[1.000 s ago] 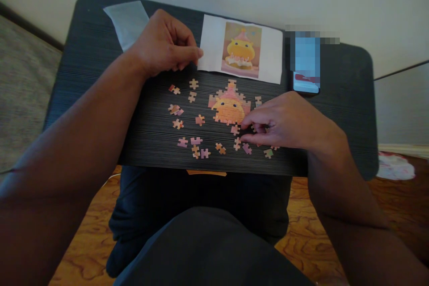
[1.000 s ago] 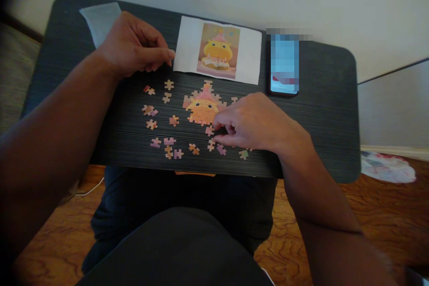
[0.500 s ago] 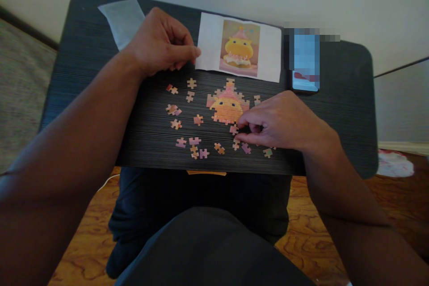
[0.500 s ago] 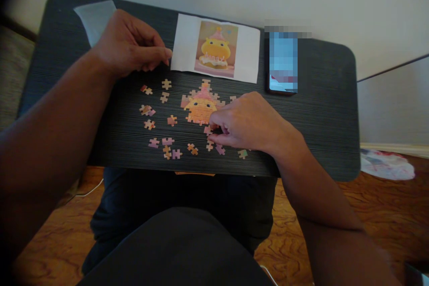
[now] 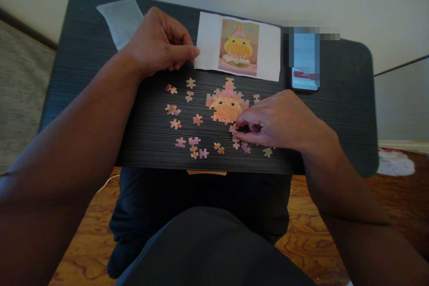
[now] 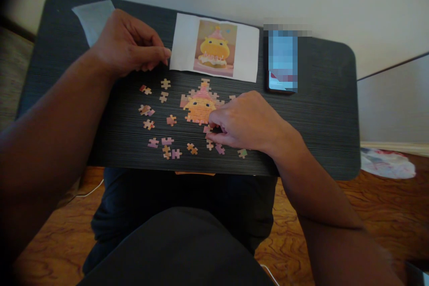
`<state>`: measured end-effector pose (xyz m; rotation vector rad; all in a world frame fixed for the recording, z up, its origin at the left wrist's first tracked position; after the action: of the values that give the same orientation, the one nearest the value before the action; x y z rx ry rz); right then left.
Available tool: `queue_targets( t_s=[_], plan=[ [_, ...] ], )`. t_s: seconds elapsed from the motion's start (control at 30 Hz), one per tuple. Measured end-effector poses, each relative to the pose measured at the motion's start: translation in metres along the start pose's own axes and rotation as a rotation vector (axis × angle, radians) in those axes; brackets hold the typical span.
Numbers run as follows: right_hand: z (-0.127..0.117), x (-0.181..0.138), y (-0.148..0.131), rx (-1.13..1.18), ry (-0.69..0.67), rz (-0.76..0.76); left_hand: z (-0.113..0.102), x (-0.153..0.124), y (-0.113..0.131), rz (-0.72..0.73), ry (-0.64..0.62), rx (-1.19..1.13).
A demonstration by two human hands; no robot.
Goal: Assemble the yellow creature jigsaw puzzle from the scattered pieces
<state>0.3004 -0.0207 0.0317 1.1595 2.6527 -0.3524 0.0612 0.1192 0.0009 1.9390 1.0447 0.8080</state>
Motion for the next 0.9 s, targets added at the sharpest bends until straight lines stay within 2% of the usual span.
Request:
queue_targets(
  t_s=[0.4,0.57,0.9],
  plan=[
    [-0.0012,-0.0031,0.0046,0.107,0.020,-0.015,0.0008,0.0008,0.0001,0.022,-0.004,-0.013],
    [-0.0003,-0.0053,0.0066,0.162,0.024,-0.066,0.0004,-0.0005,0.0024,0.026,0.007,0.010],
    [0.0008,-0.0037,0.0043,0.100,0.004,-0.038,0.0002,-0.0011,0.0056,-0.028,0.003,0.033]
  ],
)
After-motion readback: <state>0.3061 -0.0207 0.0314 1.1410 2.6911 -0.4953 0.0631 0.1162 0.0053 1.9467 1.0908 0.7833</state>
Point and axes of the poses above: each hand's wrist, its own x-axis towards the middle knuckle, its own z-axis out of the palm, y = z × x, the point moved 6 cm from there along x, towards the middle knuckle, and after that the axes turned 5 degrees about z, right-handed, at the moved point
